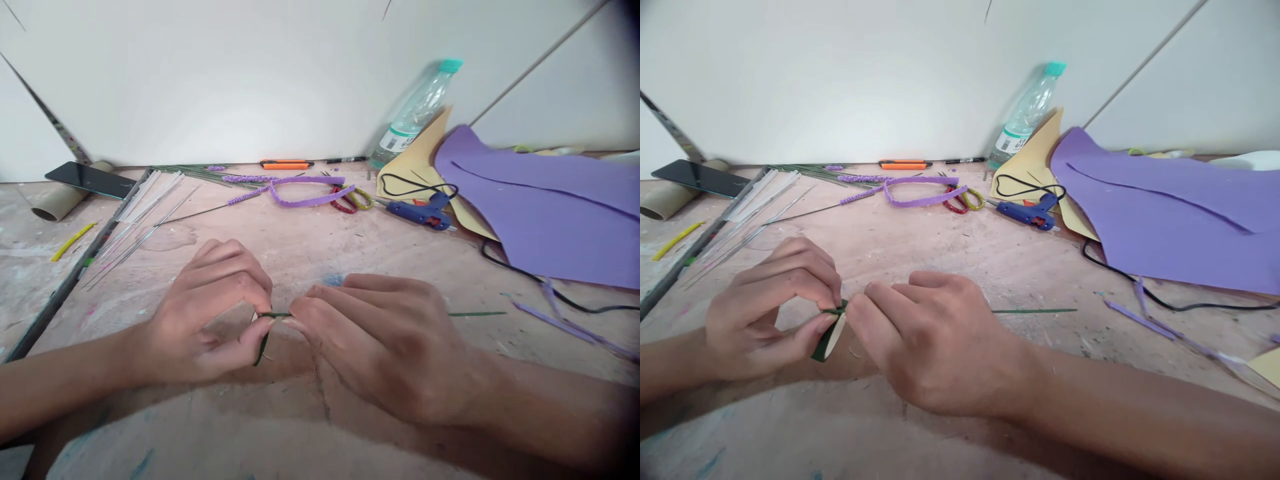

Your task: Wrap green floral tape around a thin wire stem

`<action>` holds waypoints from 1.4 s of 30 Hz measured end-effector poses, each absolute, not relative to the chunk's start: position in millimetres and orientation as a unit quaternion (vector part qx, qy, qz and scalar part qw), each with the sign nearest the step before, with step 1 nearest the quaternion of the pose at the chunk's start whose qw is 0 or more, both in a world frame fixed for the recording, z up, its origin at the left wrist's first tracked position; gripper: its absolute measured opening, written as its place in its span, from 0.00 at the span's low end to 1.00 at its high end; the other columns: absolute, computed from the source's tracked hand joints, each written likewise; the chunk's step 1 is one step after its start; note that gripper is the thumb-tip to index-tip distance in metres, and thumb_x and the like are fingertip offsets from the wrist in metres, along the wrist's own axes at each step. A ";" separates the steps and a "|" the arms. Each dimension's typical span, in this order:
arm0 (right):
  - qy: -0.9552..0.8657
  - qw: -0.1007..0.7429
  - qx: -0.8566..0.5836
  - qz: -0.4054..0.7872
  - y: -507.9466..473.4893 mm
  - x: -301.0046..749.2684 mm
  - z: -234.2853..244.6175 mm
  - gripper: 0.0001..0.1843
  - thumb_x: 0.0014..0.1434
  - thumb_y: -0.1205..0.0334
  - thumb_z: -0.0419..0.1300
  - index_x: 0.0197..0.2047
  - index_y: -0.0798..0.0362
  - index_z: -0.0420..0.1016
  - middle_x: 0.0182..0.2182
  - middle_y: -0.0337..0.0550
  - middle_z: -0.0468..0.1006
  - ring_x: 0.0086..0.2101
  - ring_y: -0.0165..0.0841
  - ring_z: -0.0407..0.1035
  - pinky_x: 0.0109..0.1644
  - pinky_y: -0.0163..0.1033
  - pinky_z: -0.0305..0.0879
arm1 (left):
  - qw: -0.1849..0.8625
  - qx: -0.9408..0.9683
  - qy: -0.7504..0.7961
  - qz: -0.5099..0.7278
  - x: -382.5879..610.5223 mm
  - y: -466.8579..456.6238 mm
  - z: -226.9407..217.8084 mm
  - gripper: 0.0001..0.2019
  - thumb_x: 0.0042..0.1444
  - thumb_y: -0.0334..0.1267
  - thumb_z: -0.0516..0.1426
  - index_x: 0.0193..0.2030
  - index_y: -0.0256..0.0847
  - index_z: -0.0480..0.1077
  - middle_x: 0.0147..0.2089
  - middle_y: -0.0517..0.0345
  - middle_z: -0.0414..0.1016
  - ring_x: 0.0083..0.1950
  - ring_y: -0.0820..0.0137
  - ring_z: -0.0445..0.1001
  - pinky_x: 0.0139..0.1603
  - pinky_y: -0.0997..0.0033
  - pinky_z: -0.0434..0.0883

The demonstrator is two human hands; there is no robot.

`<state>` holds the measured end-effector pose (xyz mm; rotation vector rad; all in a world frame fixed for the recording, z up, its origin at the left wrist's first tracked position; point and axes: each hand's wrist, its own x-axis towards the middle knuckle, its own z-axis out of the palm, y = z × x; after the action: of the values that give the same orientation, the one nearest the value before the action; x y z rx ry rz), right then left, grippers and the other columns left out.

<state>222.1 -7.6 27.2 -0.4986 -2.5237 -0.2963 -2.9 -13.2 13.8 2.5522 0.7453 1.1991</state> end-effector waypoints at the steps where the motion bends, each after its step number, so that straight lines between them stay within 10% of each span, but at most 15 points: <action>1: -0.938 0.271 -0.187 -0.113 -8.0 222.2 27.2 0.14 0.66 0.77 0.50 0.32 0.54 0.69 0.22 0.33 0.66 0.21 0.29 0.54 0.28 0.37 0.51 | 0.110 0.870 0.257 0.407 -3.0 -13.6 14.3 0.05 0.58 0.29 0.60 0.35 0.42 0.68 0.33 0.57 0.76 0.35 0.66 0.70 0.37 0.57 0.64; 42: -0.949 0.236 -0.173 -0.119 -10.5 226.4 31.4 0.14 0.64 0.76 0.48 0.34 0.54 0.71 0.25 0.37 0.74 0.22 0.33 0.60 0.29 0.40 0.52 | 0.145 0.879 0.241 0.385 -6.1 -10.7 14.7 0.07 0.57 0.25 0.59 0.35 0.40 0.66 0.33 0.57 0.75 0.37 0.68 0.70 0.41 0.60 0.66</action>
<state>226.4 -10.5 31.4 -0.4754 -2.6019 -0.3265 -6.1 -10.7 14.7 2.5333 0.6937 1.1085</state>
